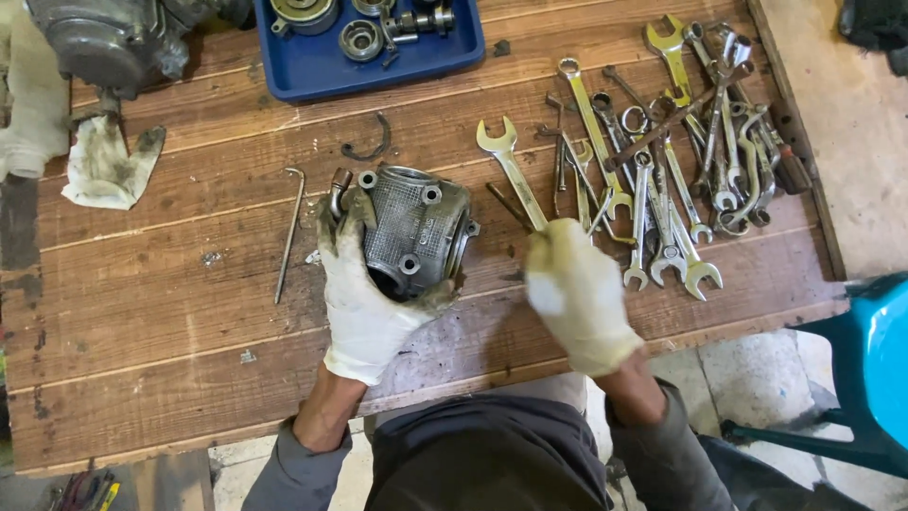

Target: The person assembles a small engine casing on a wooden workbench. They use a hex key to tighten bolts, then insert a metal ring and a piston into the casing, rotating the part to align components. The person continues to adjust and tighten the assembly by hand.

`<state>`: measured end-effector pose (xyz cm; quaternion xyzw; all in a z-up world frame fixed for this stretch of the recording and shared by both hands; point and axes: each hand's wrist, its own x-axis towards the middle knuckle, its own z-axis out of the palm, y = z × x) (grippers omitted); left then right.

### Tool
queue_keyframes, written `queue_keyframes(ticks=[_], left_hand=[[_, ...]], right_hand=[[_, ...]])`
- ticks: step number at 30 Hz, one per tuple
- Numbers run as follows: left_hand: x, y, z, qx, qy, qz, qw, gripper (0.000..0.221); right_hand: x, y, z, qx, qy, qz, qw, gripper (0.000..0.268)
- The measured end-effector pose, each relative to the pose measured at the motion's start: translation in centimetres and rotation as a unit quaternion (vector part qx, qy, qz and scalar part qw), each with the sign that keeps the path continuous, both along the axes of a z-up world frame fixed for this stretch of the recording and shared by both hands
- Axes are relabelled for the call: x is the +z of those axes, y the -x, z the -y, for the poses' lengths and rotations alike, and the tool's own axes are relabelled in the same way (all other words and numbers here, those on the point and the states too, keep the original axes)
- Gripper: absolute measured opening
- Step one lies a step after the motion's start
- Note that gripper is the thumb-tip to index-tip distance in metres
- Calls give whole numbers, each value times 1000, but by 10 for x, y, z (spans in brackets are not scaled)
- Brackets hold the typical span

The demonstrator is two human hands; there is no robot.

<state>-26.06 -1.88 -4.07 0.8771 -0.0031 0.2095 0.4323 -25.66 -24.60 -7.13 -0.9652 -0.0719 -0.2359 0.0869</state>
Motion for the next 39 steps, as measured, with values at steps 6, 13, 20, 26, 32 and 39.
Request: queue_keyframes(ticks=[6,13,20,26,32,39], left_hand=[[3,-13,-37,-48,84,13,995,111],[13,-27,-72,-180,152,-31,971,104],[16,-30,-75,-211,135,-27,968,102],[18,-28,-73,-215,134,-23,967,100],[17,-28,-70,-220,189,-50,956,106],[14,-25,-74,-188,142,-48,971,102]], right_hand=[[77,46,-6,-18,-389,-32,921,12],[78,68,-43,65,-369,-22,927,24],[73,71,-60,41,-258,-33,965,29],[75,54,-72,152,-230,99,956,21],[68,42,-83,173,-158,125,964,22],[71,49,-86,200,-172,51,963,31]])
